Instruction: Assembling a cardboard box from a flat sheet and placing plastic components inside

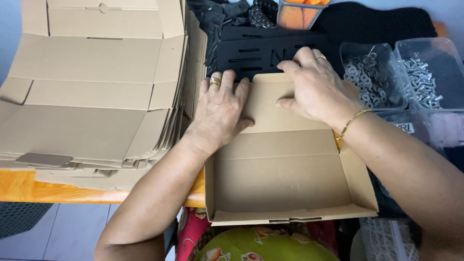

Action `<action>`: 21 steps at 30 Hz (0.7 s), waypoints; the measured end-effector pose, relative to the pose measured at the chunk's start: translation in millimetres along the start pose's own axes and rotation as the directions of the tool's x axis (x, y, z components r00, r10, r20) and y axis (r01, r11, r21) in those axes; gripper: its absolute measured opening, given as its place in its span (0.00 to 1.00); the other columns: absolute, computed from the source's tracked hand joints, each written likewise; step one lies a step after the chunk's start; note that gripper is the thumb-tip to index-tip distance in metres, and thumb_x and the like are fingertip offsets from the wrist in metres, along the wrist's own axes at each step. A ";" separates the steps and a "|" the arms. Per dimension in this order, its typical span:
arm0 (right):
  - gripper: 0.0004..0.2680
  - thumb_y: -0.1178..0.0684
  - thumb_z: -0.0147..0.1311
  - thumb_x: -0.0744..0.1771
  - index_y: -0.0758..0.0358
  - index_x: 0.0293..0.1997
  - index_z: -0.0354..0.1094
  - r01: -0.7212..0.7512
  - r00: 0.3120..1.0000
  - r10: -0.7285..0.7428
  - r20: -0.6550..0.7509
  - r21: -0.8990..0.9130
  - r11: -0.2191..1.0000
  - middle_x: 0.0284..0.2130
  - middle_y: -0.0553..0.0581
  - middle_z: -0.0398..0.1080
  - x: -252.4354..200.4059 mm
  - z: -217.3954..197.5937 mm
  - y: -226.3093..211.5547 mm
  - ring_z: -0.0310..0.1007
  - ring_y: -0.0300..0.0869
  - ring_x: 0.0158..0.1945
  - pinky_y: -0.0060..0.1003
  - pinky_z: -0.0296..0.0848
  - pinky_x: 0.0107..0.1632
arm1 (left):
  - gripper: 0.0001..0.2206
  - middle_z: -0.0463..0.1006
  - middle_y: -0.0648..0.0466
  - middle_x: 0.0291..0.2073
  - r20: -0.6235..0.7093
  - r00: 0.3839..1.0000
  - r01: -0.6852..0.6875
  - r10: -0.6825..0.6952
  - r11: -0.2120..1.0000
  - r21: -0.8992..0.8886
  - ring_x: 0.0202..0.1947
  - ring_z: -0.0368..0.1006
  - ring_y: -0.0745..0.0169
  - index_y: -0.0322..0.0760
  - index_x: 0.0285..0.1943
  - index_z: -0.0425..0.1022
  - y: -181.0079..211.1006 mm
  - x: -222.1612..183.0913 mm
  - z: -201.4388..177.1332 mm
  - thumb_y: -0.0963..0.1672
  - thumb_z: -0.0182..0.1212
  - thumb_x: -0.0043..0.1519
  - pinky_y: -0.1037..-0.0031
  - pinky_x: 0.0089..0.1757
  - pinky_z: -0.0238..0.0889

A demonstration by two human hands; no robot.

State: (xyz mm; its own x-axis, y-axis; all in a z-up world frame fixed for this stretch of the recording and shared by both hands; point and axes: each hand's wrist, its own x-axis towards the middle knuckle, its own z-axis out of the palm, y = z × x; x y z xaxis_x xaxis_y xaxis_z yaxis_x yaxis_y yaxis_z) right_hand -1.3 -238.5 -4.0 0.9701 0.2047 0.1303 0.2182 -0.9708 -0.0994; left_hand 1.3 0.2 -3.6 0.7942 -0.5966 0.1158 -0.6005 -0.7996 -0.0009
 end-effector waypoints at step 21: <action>0.05 0.61 0.58 0.66 0.58 0.38 0.64 0.128 0.960 -0.103 -0.259 0.083 0.988 0.36 0.55 0.65 -11.0 -20.1 12.3 0.68 0.56 0.36 0.54 0.67 0.38 | 0.53 0.65 0.46 0.56 -0.209 0.978 0.011 0.006 0.997 0.076 0.57 0.63 0.38 0.42 0.70 0.64 -6.5 0.8 0.6 0.67 0.76 0.38 0.50 0.53 0.57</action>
State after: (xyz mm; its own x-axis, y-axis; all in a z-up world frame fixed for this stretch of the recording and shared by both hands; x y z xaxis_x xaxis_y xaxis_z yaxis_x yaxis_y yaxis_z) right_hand -11.4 -255.2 13.2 0.8818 0.2637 0.3909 0.3485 -0.9230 -0.1633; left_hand 5.8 4.9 -4.1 0.7538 -0.5735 0.3207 -0.5833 -0.8088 -0.0752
